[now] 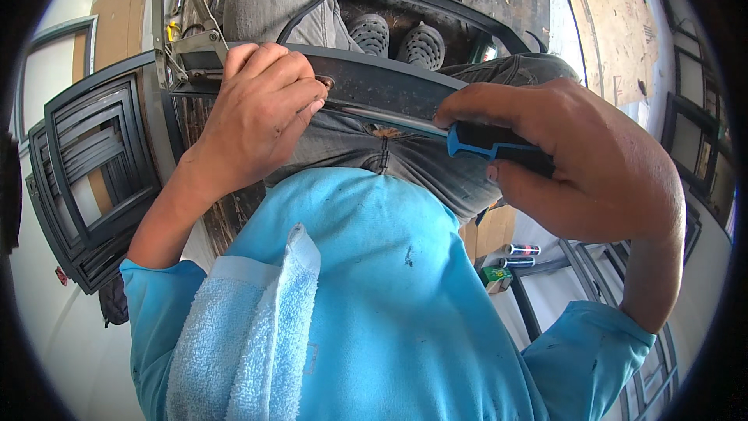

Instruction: Screw components into a metal window frame using a screwdriver.

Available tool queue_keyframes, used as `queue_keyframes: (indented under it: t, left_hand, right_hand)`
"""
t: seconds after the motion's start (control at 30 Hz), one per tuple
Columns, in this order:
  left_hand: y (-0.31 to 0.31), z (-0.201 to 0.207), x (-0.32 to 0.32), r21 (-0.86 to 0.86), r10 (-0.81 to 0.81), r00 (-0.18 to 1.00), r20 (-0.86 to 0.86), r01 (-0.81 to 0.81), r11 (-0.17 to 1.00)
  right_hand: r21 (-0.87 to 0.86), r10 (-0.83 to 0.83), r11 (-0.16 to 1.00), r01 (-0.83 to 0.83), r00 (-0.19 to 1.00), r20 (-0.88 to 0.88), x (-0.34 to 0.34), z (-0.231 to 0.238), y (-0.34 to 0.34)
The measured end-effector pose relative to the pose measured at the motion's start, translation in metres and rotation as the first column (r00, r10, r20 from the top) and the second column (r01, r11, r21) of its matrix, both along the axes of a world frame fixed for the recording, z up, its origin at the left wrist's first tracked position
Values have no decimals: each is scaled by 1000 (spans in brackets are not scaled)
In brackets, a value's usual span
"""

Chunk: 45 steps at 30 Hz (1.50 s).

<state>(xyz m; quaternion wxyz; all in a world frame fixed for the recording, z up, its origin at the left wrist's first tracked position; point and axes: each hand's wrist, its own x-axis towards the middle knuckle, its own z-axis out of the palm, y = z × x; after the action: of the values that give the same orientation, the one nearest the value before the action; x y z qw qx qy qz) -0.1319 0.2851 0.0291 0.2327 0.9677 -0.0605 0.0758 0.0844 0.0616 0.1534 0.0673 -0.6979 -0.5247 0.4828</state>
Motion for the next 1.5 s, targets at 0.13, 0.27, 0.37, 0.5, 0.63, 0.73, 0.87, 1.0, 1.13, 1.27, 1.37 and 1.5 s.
queue_keyframes:
  t: [0.13,0.27,0.37,0.5,0.63,0.73,0.87,1.0,1.13,1.27,1.37,1.5]
  left_hand:
    - [9,-3,6,-49,-32,999,44,34,998]
    - [7,11,4,-7,-62,995,84,63,998]
    - [-2,-1,-3,116,-85,995,43,79,990]
    - [-19,-18,-12,-29,-74,995,61,76,997]
    - [-17,-22,-18,32,-41,989,141,37,999]
    - [-15,-21,-13,49,-37,984,175,28,998]
    - [-17,-23,-7,12,-28,984,174,27,1000]
    - [-22,-23,-5,20,-69,989,134,67,998]
    - [-34,-19,0,19,-102,987,122,100,995]
    - [-45,-18,5,59,-130,985,116,124,991]
    - [-45,-16,9,61,-134,980,148,126,990]
    - [-33,-9,14,-53,-127,987,100,133,990]
  right_hand:
    - [24,87,996,-90,989,120,0,0,7]
    - [37,51,998,-59,981,190,-18,28,13]
    - [35,57,998,-61,993,99,-25,21,16]
    - [-147,97,984,-97,995,-8,-22,26,35]
    - [-146,169,974,-173,985,-41,-14,35,51]
    - [-161,204,965,-207,978,-39,-6,34,51]
    - [-148,230,962,-228,973,-6,8,33,37]
    - [-225,115,968,-108,993,18,12,40,22]
    - [-236,48,971,-36,998,44,14,33,13]
    - [-181,7,984,-1,1000,30,18,29,7]
    - [-60,-6,998,5,1000,-17,21,14,3]
    - [68,-93,993,96,994,-51,19,4,1]
